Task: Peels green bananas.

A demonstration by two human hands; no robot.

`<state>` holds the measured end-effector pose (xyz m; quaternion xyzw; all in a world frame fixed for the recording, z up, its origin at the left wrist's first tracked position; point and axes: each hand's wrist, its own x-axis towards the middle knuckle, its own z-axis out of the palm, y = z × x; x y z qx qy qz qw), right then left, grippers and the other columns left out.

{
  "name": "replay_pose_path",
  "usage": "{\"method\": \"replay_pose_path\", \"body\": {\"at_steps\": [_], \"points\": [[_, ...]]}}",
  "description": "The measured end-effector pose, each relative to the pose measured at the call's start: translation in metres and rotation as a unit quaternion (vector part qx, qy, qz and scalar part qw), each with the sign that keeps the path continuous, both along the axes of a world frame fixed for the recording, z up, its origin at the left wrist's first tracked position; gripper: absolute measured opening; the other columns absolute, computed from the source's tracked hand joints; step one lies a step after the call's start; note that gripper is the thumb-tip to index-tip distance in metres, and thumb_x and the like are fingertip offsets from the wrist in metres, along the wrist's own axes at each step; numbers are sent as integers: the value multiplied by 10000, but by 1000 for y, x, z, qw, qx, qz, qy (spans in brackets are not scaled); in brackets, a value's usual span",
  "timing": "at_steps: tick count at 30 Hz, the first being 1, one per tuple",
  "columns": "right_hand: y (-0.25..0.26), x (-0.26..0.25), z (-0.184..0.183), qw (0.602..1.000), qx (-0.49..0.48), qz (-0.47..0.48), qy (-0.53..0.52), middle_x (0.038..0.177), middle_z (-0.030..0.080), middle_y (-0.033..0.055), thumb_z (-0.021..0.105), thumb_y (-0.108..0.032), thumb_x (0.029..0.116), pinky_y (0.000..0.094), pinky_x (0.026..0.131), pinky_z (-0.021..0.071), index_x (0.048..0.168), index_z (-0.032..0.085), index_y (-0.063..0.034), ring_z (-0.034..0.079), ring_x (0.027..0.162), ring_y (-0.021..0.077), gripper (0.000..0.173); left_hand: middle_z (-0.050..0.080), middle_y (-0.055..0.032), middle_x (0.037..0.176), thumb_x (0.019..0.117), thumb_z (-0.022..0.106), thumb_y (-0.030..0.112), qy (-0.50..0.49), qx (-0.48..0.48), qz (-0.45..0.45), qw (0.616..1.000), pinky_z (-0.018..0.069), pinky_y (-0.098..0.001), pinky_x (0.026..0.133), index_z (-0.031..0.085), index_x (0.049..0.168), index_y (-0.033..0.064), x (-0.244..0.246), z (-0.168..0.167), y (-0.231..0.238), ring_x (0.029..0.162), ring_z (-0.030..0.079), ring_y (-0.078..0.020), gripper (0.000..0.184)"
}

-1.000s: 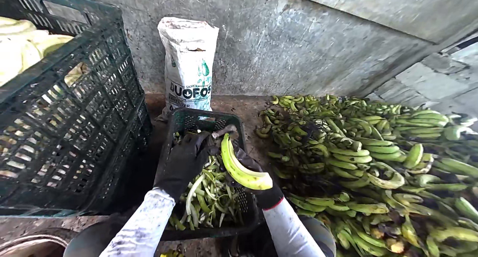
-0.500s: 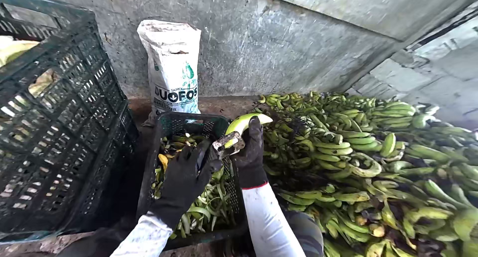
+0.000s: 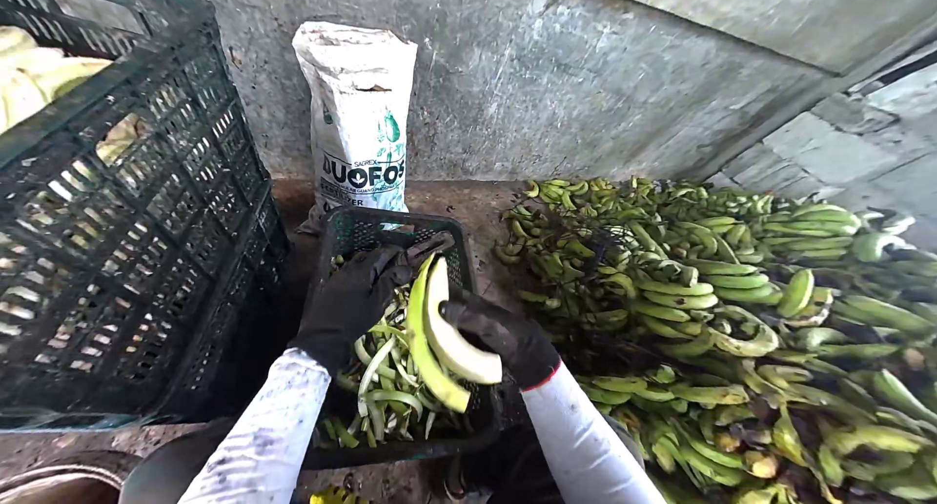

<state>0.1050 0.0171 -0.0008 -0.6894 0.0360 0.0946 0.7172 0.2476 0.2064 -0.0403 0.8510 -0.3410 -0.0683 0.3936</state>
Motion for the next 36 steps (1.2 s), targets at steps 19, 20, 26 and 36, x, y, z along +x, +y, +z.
{"method": "replay_pose_path", "body": {"at_steps": [19, 20, 26, 36], "points": [[-19, 40, -34, 806, 503, -176, -259, 901, 719, 35, 470, -400, 1034, 353, 657, 614, 1005, 701, -162, 714, 794, 162, 333, 683, -179, 1202, 956, 480, 682, -165, -78, 0, 983, 504, -586, 965, 620, 1423, 216, -55, 3, -23, 1122, 651, -369, 674], [-18, 38, -36, 824, 488, -153, -244, 896, 733, 41, 544, -427, 1000, 370, 670, 622, 1006, 725, -168, 725, 799, 170, 316, 673, -175, 1226, 966, 465, 678, -128, -56, -8, 990, 501, -593, 964, 599, 1443, 223, -53, 7, -21, 1134, 644, -367, 673], [-24, 18, -28, 917, 342, -183, -95, 856, 710, 63, 277, -436, 1100, 337, 713, 618, 1031, 656, -119, 709, 785, 149, 499, 677, -193, 1218, 953, 470, 701, -141, -1, -21, 990, 520, -616, 911, 628, 1415, 224, -53, 1, -18, 1100, 653, -418, 682], [-20, -6, -33, 988, -73, -85, -102, 1280, 637, 72, 469, -397, 1007, 245, 989, 512, 1433, 489, 41, 615, 1102, 43, 611, 693, -98, 1094, 1090, 453, 386, 218, -38, 39, 974, 558, -450, 869, 584, 1384, 161, -32, -13, -28, 940, 677, -200, 393]]}}
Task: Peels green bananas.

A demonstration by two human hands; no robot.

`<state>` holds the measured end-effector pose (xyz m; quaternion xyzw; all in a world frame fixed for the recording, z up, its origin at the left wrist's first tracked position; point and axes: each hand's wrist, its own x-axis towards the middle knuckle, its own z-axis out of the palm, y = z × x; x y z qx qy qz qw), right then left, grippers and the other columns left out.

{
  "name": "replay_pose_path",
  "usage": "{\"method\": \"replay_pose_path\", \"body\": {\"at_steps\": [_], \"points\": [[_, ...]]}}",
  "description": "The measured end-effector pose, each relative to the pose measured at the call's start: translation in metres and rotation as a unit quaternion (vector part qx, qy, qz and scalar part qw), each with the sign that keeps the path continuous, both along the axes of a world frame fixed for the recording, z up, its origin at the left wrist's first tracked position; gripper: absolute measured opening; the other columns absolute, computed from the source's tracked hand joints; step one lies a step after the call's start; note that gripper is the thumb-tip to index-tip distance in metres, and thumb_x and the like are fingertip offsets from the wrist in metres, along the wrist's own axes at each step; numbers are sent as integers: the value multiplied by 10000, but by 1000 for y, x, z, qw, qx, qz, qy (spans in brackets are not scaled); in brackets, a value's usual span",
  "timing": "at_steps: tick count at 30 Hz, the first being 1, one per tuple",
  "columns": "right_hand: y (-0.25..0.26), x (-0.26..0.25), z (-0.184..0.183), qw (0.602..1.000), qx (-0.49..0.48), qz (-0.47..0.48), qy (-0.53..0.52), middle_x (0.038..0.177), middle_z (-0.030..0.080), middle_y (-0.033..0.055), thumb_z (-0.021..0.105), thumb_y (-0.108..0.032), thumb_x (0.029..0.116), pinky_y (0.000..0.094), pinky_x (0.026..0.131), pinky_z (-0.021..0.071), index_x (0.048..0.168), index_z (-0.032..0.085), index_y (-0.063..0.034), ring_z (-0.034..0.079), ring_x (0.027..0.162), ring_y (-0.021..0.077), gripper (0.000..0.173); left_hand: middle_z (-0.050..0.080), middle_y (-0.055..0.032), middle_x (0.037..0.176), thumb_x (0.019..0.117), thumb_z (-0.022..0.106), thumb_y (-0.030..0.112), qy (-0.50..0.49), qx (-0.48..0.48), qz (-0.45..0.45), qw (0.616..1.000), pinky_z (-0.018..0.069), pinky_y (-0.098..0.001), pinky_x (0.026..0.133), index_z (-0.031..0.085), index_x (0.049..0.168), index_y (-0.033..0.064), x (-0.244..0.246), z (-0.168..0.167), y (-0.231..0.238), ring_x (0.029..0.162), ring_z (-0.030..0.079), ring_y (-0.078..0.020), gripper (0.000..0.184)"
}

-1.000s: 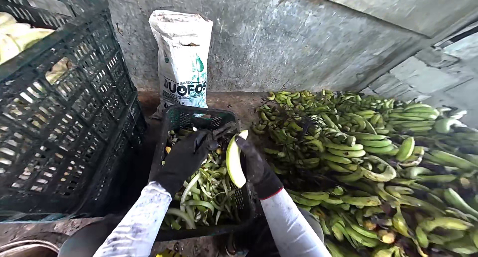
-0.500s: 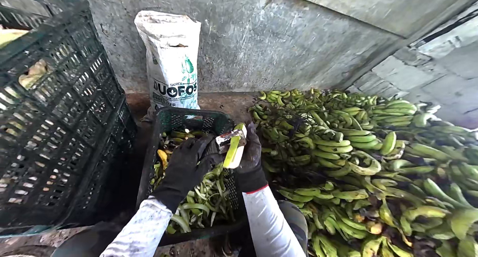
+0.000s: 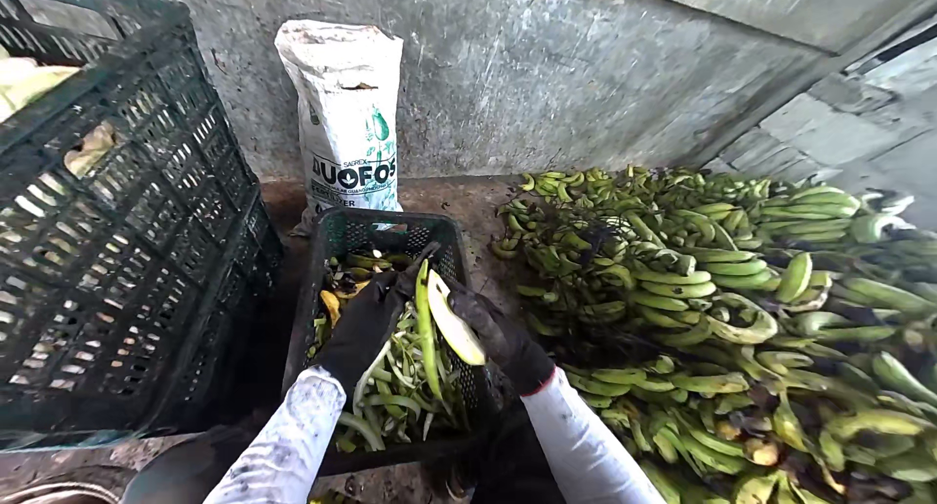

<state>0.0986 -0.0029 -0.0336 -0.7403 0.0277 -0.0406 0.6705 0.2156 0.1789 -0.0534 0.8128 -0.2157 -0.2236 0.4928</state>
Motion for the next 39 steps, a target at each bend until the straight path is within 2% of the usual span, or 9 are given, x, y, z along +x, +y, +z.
{"method": "replay_pose_path", "body": {"at_steps": [4, 9, 13, 16, 18, 21, 27, 33, 39], "points": [[-10, -3, -14, 994, 85, -64, -11, 1076, 682, 22, 458, -322, 978, 267, 851, 574, 1361, 512, 5, 665, 923, 67, 507, 685, -70, 1060, 1047, 532, 472, -47, 8, -9, 999, 541, -448, 838, 601, 1354, 181, 0, 10, 5, 902, 656, -184, 429], [-18, -8, -12, 998, 35, -50, -12, 1147, 650, 26, 458, -267, 978, 261, 932, 542, 1386, 470, 19, 638, 1008, 49, 498, 638, -159, 1329, 982, 552, 590, -218, 82, -102, 967, 461, -586, 1045, 575, 1465, 200, -3, 15, 6, 1220, 608, -354, 621], [-9, -13, -8, 998, 44, -34, 28, 1235, 640, 66, 483, -264, 960, 257, 927, 545, 1488, 411, 30, 641, 1028, 53, 608, 689, -139, 1172, 1043, 550, 445, -121, 59, -27, 990, 540, -542, 908, 585, 1414, 170, 5, 9, 7, 1014, 681, -287, 463], [-16, -5, -23, 971, 214, -107, -4, 956, 696, 60, 345, -209, 994, 295, 698, 586, 1255, 562, -39, 672, 778, 117, 379, 690, -67, 1038, 1080, 447, 468, 23, 4, -12, 1000, 580, -389, 758, 563, 1410, 199, 2, 5, 7, 824, 676, -156, 441], [-28, 1, -28, 908, 400, -120, 24, 826, 703, 91, 205, -325, 1069, 300, 562, 578, 1048, 642, -70, 666, 648, 148, 507, 694, -45, 1091, 1069, 443, 505, 14, 8, -41, 999, 572, -391, 835, 565, 1418, 208, -7, 4, 7, 908, 678, -137, 474], [-43, 3, -33, 856, 506, -101, 32, 785, 688, 101, 263, -568, 1030, 338, 584, 584, 984, 675, -66, 660, 640, 174, 651, 663, -89, 1289, 1021, 454, 601, -125, 42, -132, 983, 522, -499, 1002, 559, 1458, 202, -25, 3, 4, 1151, 651, -231, 601], [-50, -1, -35, 868, 488, -92, -9, 724, 678, 72, 303, -402, 1057, 295, 595, 587, 931, 659, -84, 670, 625, 139, 494, 711, -187, 1165, 978, 473, 647, -418, 12, -171, 892, 514, -582, 974, 633, 1406, 191, -51, -17, -7, 1111, 671, -398, 647], [-27, 1, -33, 902, 422, -84, 36, 784, 713, 64, 310, -336, 1064, 296, 625, 605, 948, 665, -104, 699, 693, 129, 440, 604, -183, 1379, 1014, 529, 529, -201, 102, -183, 957, 459, -561, 1068, 509, 1508, 170, -43, -7, -15, 1261, 586, -382, 612], [-7, 5, -29, 918, 388, -78, 19, 846, 694, 109, 346, -250, 1033, 331, 653, 603, 1055, 635, -61, 681, 704, 165, 347, 684, -106, 1041, 1062, 445, 521, -21, 52, 13, 998, 551, -503, 842, 587, 1350, 156, -15, -18, -5, 919, 671, -238, 486]]}}
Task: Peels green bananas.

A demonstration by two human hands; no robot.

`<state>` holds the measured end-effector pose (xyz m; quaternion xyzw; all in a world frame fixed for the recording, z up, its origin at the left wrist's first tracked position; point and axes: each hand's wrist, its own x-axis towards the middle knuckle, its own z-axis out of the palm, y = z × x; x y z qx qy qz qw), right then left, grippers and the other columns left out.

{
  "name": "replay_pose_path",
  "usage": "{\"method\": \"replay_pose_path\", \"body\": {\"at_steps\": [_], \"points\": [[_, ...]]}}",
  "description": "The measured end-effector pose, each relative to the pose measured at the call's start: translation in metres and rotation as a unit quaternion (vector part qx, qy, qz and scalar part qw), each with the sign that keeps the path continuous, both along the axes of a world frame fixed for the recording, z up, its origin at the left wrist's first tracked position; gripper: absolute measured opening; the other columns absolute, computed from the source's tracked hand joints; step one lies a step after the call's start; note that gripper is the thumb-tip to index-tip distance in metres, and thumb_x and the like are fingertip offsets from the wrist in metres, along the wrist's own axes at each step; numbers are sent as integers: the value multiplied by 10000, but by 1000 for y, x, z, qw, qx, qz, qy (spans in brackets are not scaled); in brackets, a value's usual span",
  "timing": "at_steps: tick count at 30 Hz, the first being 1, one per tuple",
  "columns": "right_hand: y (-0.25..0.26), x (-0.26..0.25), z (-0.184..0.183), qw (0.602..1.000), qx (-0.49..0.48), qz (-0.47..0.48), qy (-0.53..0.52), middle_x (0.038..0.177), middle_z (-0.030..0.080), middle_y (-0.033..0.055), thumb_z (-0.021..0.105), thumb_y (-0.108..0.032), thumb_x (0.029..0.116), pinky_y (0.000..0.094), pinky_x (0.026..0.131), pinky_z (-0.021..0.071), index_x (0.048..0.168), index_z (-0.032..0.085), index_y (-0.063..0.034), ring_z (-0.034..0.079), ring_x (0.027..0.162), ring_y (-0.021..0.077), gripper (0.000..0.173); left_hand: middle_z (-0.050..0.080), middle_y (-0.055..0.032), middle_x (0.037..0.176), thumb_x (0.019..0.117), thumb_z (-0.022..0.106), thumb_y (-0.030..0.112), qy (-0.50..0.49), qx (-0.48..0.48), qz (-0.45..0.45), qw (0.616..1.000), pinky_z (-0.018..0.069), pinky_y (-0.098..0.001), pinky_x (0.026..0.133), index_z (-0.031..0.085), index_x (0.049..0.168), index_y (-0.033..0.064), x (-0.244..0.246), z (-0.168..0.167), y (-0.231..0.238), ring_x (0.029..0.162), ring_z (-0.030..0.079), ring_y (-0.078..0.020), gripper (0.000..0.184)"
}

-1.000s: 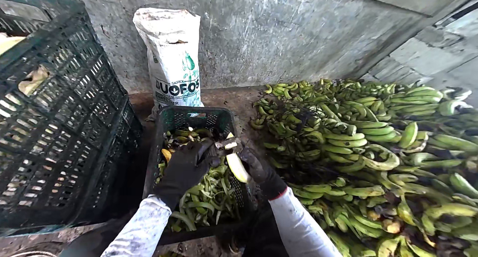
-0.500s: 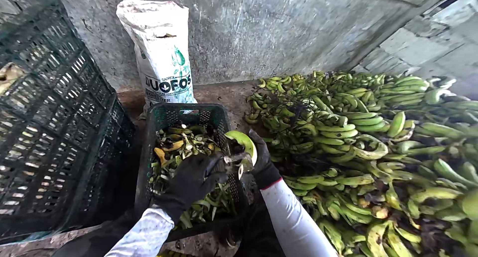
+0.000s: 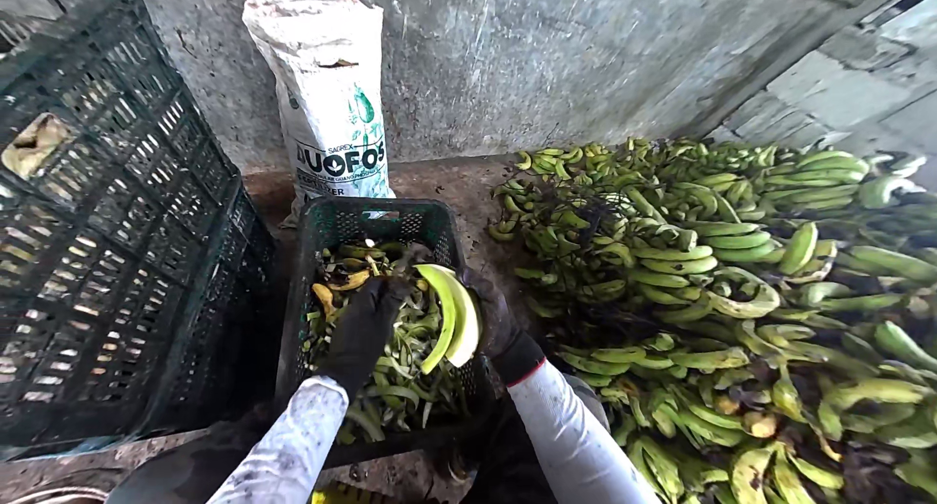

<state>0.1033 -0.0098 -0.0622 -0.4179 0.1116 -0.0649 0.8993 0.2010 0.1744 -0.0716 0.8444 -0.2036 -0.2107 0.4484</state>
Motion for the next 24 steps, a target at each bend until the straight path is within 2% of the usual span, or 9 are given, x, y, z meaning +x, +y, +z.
{"method": "replay_pose_path", "body": {"at_steps": [1, 3, 6, 8, 11, 14, 19, 21, 24], "points": [[-2, -2, 2, 1000, 11, 6, -4, 821, 689, 106, 377, -268, 1016, 312, 601, 587, 1035, 648, -65, 665, 656, 158, 339, 678, -128, 1028, 1076, 440, 490, 13, 7, 26, 1000, 552, -501, 815, 571, 1368, 136, 4, 4, 5, 883, 669, -252, 477], [-12, -3, 1, 1000, 24, 12, -10, 813, 682, 100, 384, -336, 1024, 298, 558, 576, 1031, 648, -77, 652, 625, 150, 369, 686, -157, 1081, 1082, 458, 450, 25, 12, 39, 999, 552, -502, 871, 535, 1416, 121, 11, 13, 14, 938, 684, -268, 475], [-31, -1, -3, 999, 16, 15, -37, 828, 698, 98, 447, -446, 1032, 311, 570, 594, 1058, 665, -111, 672, 639, 154, 400, 688, -48, 1015, 1037, 501, 536, 9, -23, -37, 999, 556, -423, 816, 597, 1347, 192, 14, 14, 22, 871, 661, -154, 473], [-42, -2, -4, 998, -7, 32, -45, 846, 706, 77, 455, -447, 1032, 304, 594, 598, 1087, 686, -134, 675, 667, 139, 394, 679, 0, 998, 1014, 496, 590, 6, -26, -123, 992, 555, -390, 768, 610, 1343, 229, 4, 21, 23, 823, 640, -114, 502], [-45, -2, -3, 997, -46, 37, -43, 824, 715, 38, 451, -386, 1026, 275, 614, 599, 1054, 698, -154, 682, 681, 98, 340, 695, 7, 1138, 979, 565, 596, -19, -37, -225, 974, 581, -375, 859, 604, 1390, 225, -16, 28, 22, 936, 673, -103, 555], [-41, -2, -3, 997, -77, 24, -21, 825, 717, 31, 395, -299, 1044, 270, 673, 603, 1001, 678, -131, 690, 734, 84, 332, 679, -64, 1262, 971, 583, 597, -99, -20, -276, 956, 523, -445, 1019, 595, 1423, 168, -29, 24, 13, 1138, 654, -190, 624], [-20, 2, -9, 998, -62, 7, -8, 791, 703, 39, 337, -212, 1051, 267, 629, 592, 994, 641, -99, 680, 683, 101, 330, 635, -176, 1330, 1006, 559, 499, -142, 74, -163, 974, 481, -555, 1048, 549, 1467, 145, -30, 22, -4, 1219, 619, -358, 581], [-14, 6, -9, 998, -40, 33, -33, 818, 698, 57, 357, -272, 1054, 262, 588, 579, 1035, 675, -93, 661, 657, 107, 365, 660, -207, 1274, 1002, 549, 536, -182, 79, -84, 977, 508, -605, 981, 581, 1438, 137, -20, 15, -3, 1154, 647, -410, 592], [-10, 3, -2, 996, -81, -4, -42, 844, 710, 53, 369, -250, 1041, 270, 652, 599, 1042, 662, -94, 683, 717, 104, 332, 703, -153, 1054, 1028, 519, 539, -142, 48, 14, 989, 550, -601, 853, 620, 1316, 133, 7, 15, 11, 950, 694, -335, 507]]}}
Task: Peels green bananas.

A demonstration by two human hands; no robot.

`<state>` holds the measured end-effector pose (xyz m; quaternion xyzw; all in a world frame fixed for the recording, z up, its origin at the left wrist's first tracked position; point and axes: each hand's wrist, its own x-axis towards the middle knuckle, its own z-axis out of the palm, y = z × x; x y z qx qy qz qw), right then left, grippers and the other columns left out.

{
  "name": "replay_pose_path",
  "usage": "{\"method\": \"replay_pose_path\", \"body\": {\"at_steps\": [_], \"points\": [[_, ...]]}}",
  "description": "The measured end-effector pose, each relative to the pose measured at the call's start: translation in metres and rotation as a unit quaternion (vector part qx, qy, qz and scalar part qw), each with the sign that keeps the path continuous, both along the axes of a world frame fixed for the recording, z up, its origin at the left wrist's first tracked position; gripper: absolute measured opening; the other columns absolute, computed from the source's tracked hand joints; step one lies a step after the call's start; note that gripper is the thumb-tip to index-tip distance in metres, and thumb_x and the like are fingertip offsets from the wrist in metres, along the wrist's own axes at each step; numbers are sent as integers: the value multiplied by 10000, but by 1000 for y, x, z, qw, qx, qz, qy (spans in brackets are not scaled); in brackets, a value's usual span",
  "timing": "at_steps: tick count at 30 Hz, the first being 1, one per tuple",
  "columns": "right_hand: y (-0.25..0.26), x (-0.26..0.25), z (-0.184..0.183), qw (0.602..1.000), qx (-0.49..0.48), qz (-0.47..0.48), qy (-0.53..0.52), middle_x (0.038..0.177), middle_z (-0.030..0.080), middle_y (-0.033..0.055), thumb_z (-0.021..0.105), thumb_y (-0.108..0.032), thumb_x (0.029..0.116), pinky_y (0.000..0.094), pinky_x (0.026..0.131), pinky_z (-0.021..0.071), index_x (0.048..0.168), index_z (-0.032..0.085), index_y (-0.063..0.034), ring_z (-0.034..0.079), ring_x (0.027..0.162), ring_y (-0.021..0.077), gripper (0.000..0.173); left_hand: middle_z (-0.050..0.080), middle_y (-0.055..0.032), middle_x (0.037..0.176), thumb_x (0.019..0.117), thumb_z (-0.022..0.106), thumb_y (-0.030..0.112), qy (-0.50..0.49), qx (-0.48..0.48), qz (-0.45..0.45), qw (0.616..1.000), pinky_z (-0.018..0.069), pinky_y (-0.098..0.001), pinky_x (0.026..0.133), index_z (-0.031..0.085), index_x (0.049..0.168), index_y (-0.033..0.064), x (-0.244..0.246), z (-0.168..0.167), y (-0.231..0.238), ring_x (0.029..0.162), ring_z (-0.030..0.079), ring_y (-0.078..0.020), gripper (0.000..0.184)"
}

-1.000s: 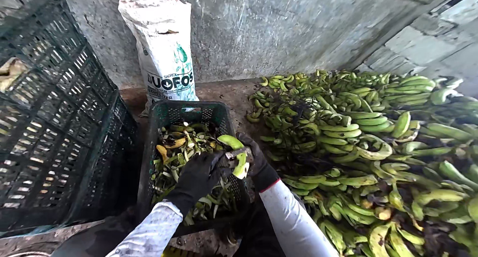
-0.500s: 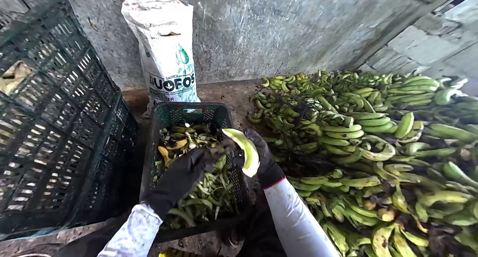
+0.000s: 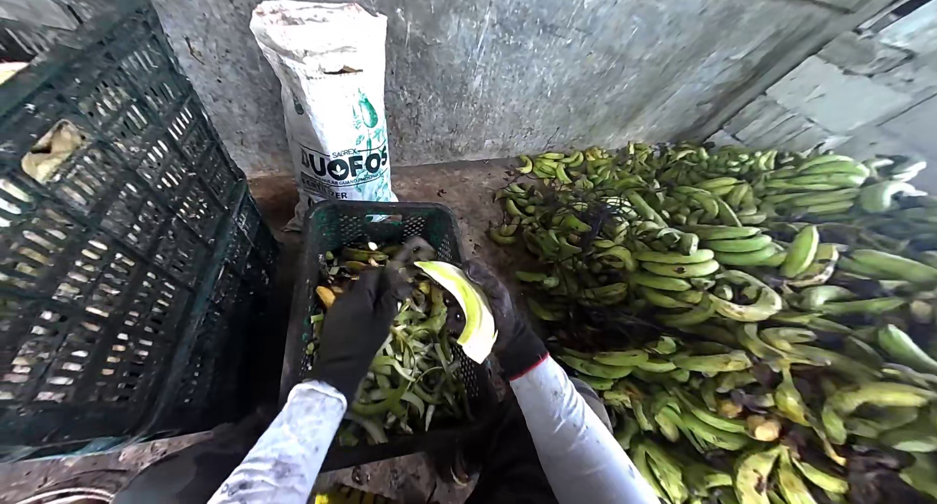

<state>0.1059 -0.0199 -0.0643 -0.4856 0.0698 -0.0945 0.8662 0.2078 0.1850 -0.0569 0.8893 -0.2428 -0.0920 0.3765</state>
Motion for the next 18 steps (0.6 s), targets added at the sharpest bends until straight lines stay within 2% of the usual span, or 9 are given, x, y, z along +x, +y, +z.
{"method": "replay_pose_path", "body": {"at_steps": [2, 3, 5, 7, 9, 11, 14, 16, 18], "points": [[-6, -2, 2, 997, -71, -42, 3, 917, 713, 49, 359, -249, 1048, 296, 774, 601, 1116, 650, -77, 688, 827, 109, 344, 699, -123, 990, 1026, 496, 574, 27, -26, 37, 999, 556, -594, 805, 604, 1312, 166, 16, 0, 13, 879, 690, -300, 510], [-8, -1, 2, 993, -99, -68, 18, 905, 699, 43, 352, -256, 1053, 287, 757, 593, 1134, 638, -72, 674, 811, 101, 350, 705, -114, 1019, 1023, 500, 580, 37, -34, 33, 998, 551, -594, 831, 599, 1341, 188, 18, 3, 18, 906, 692, -288, 514], [-10, 4, 2, 976, -174, -115, 61, 994, 685, 37, 334, -238, 1082, 266, 801, 579, 1260, 611, -57, 657, 870, 81, 375, 696, -43, 1006, 1022, 512, 557, 77, -78, -37, 993, 575, -475, 799, 611, 1321, 211, 9, 14, 20, 872, 676, -181, 468], [-11, 9, 1, 954, -239, -148, 100, 1131, 673, 53, 350, -247, 1089, 270, 886, 552, 1352, 580, -58, 640, 990, 79, 397, 691, -3, 1029, 1024, 502, 559, 119, -74, -137, 981, 568, -421, 810, 637, 1305, 220, -10, 21, 15, 877, 660, -131, 460], [-9, 13, 4, 934, -285, -175, 125, 1272, 640, 69, 372, -248, 1100, 270, 965, 516, 1409, 548, -62, 608, 1115, 75, 401, 695, -27, 1078, 1031, 515, 524, 110, -1, -234, 966, 576, -457, 858, 640, 1307, 215, -25, 14, 11, 932, 680, -173, 433], [-10, 18, 5, 920, -313, -192, 133, 1408, 589, 97, 372, -274, 1092, 316, 1040, 477, 1448, 534, -76, 571, 1244, 122, 438, 689, -111, 1147, 1021, 562, 443, 77, 136, -312, 937, 539, -561, 940, 636, 1329, 176, -35, 4, 12, 1057, 678, -298, 414], [-13, 26, -2, 923, -288, -215, 139, 1389, 586, 126, 343, -273, 1109, 338, 1028, 497, 1452, 514, -57, 581, 1230, 150, 440, 670, -214, 1194, 1011, 556, 367, 108, 357, -335, 865, 485, -675, 919, 612, 1316, 109, -41, 4, 17, 1130, 637, -442, 404], [-5, 30, -13, 932, -257, -192, 171, 1389, 579, 142, 324, -285, 1118, 338, 1033, 503, 1459, 489, -38, 583, 1233, 153, 452, 669, -212, 1208, 982, 584, 333, 147, 391, -304, 856, 485, -677, 924, 614, 1322, 105, -39, 1, 28, 1150, 629, -438, 410], [14, 29, -25, 936, -209, -158, 234, 1352, 589, 128, 348, -282, 1119, 334, 975, 522, 1467, 467, -52, 597, 1174, 141, 433, 662, -218, 1225, 984, 590, 333, 165, 401, -292, 853, 487, -676, 933, 591, 1342, 94, -36, 6, 33, 1162, 627, -440, 430]]}}
